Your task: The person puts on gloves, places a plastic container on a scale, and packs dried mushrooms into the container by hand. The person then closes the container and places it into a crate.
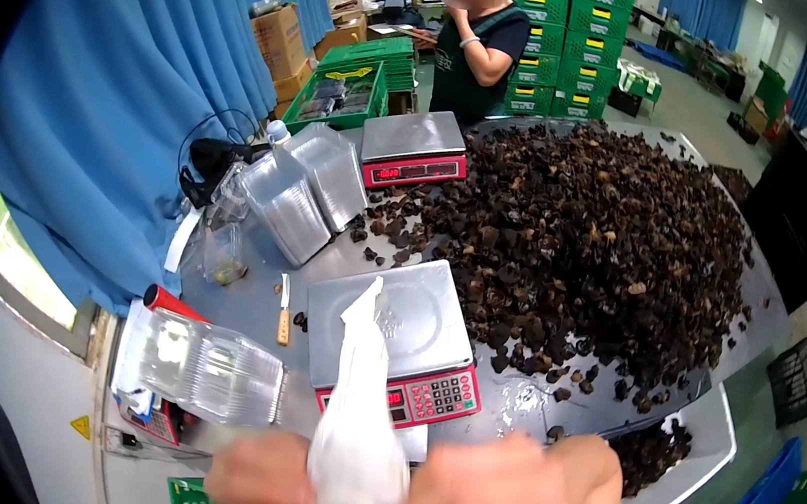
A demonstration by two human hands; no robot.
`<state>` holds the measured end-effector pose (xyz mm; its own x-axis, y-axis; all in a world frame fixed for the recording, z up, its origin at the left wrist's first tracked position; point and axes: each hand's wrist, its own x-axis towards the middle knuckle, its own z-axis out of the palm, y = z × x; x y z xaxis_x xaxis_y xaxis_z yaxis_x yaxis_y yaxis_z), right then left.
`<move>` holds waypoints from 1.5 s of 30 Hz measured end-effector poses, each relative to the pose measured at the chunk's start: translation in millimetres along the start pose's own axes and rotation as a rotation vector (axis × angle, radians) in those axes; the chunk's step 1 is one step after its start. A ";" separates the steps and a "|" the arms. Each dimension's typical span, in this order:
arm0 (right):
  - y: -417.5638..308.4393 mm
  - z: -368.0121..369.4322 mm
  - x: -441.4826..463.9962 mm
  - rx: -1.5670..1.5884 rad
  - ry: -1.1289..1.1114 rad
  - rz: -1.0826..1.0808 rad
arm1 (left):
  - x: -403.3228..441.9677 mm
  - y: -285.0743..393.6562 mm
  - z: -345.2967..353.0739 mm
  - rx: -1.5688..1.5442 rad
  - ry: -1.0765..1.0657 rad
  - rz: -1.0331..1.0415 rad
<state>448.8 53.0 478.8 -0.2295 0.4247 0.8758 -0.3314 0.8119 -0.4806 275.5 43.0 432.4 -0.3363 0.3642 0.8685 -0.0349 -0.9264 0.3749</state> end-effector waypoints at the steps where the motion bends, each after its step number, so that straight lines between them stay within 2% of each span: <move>1: -0.1 -17.1 7.7 -0.250 -0.158 0.228 | 3.3 -11.1 -6.5 0.112 -0.109 -0.122; 2: 7.1 -15.8 18.9 -0.486 -0.078 0.396 | 18.7 -21.1 -5.4 0.244 -0.238 -0.232; 3: 23.5 -15.9 20.4 -0.455 0.043 0.471 | 34.0 -31.2 -4.4 0.377 -0.380 -0.322; 4: 40.1 -21.7 17.9 -0.436 0.058 0.544 | 33.0 -39.2 11.0 0.154 -0.147 -0.530; 5: 50.8 -25.2 17.6 -0.425 0.089 0.642 | 31.3 -52.1 7.0 0.109 -0.152 -0.510; 7: 71.7 -28.9 14.6 -0.428 0.114 0.701 | 24.0 -67.7 3.4 0.121 -0.228 -0.549; 10: 89.6 -28.0 4.8 -0.388 0.137 0.725 | 20.4 -75.3 7.5 0.168 -0.508 -0.702; 11: 89.4 -25.7 2.0 -0.386 0.146 0.726 | 17.2 -81.7 7.5 0.168 -0.517 -0.704; 13: 87.2 -18.4 -5.8 -0.509 0.190 0.667 | 10.9 -95.1 6.1 0.180 -0.507 -0.923; 15: 92.1 -9.2 -20.0 -0.721 0.208 0.471 | 4.5 -104.9 3.9 0.103 -0.625 -1.033; 17: 95.7 3.9 -36.8 -0.776 0.196 0.466 | -0.8 -109.1 2.9 0.003 -0.739 -1.101; 19: 99.2 11.1 -52.6 -0.847 0.255 0.397 | -7.6 -111.3 6.0 -0.047 -0.729 -1.115; 21: 95.7 17.0 -65.8 -0.780 0.281 0.529 | -13.8 -116.6 5.2 -0.024 -0.631 -1.257; 22: 97.8 20.6 -74.0 -0.787 0.290 0.533 | -22.8 -125.9 3.3 -0.070 -0.504 -1.277; 23: 102.3 24.9 -83.4 -0.843 0.288 0.534 | -31.1 -129.1 2.3 -0.072 -0.517 -1.283; 25: 105.4 31.3 -96.3 -0.911 0.303 0.538 | -46.6 -130.7 7.0 -0.170 -0.327 -1.339; 27: 103.8 34.8 -106.1 -0.928 0.345 0.564 | -60.3 -135.9 8.0 -0.222 -0.297 -1.359; 29: 103.6 36.1 -117.8 -0.945 0.380 0.593 | -65.8 -136.0 11.0 -0.318 -0.214 -1.487; 31: 100.3 35.9 -125.1 -0.987 0.386 0.624 | -78.5 -143.5 4.5 -0.445 -0.245 -1.538; 33: 97.1 36.7 -132.5 -1.033 0.429 0.612 | -86.4 -140.5 7.5 -0.445 -0.232 -1.595; 38: 86.0 31.1 -149.5 -1.139 0.390 0.707 | -95.6 -126.4 27.5 -0.541 -0.359 -1.758; 45: 71.8 13.2 -156.4 -1.120 0.373 0.796 | -110.1 -139.0 50.2 -0.777 -0.458 -1.815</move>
<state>448.8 39.5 306.8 0.3010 0.8467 0.4388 0.6971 0.1187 -0.7071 364.6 136.5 301.0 0.7569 0.6129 -0.2268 -0.3494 0.6728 0.6522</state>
